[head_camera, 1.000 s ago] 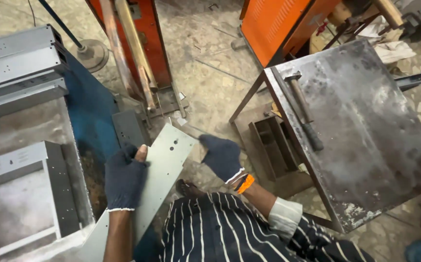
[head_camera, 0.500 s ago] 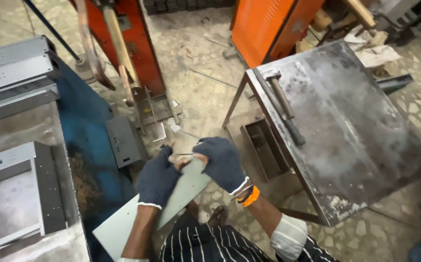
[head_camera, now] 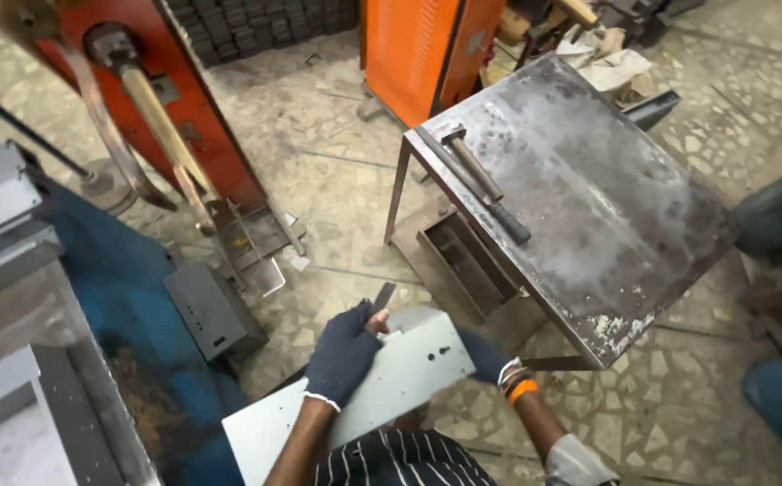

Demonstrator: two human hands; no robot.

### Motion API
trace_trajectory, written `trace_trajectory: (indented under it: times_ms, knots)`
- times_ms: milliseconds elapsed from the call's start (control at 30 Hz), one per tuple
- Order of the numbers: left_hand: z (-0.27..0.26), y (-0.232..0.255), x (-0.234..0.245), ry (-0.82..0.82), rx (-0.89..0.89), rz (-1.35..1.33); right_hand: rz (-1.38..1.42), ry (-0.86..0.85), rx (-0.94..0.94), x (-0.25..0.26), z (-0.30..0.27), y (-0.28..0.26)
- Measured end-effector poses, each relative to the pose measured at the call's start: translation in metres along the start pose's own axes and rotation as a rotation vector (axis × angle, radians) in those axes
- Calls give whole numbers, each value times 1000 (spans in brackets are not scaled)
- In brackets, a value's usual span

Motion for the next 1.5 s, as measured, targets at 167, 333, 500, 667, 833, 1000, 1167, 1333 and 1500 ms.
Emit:
trace_trajectory:
  times_ms: [167, 333, 500, 667, 833, 1000, 1167, 1333, 1500]
  knots:
    - [19, 16, 20, -89, -63, -9, 94, 180, -87, -14, -16, 9]
    - [56, 16, 60, 22, -248, 22, -166, 294, -287, 31, -8, -93]
    - [92, 8, 99, 223, -294, -34, -92, 667, -46, 58, -30, -145]
    - [107, -8, 106, 299, -337, -320, -422, 740, 94, 105, -9, -281]
    - [106, -10, 91, 281, -313, -449, -721, 703, 123, 144, 11, -345]
    - [104, -25, 70, 279, -120, -826, -844, 582, 197, 185, 34, -369]
    - [118, -41, 36, 302, -89, -804, -859, 518, 229, 236, 65, -347]
    - [136, -14, -28, 57, -57, -911, -942, 539, 204, 311, 111, -284]
    - [156, 16, -88, 35, -38, -846, -1011, 552, 165, 394, 176, -222]
Point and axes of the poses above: each hand's wrist, its own z-axis towards the middle knuckle, its own x-axis out of the back of the hand, y = z × x, the point moved 10 cm from there along z, towards the middle knuckle, and after that the axes turned 9 degrees about y, right-handed, at the moved point
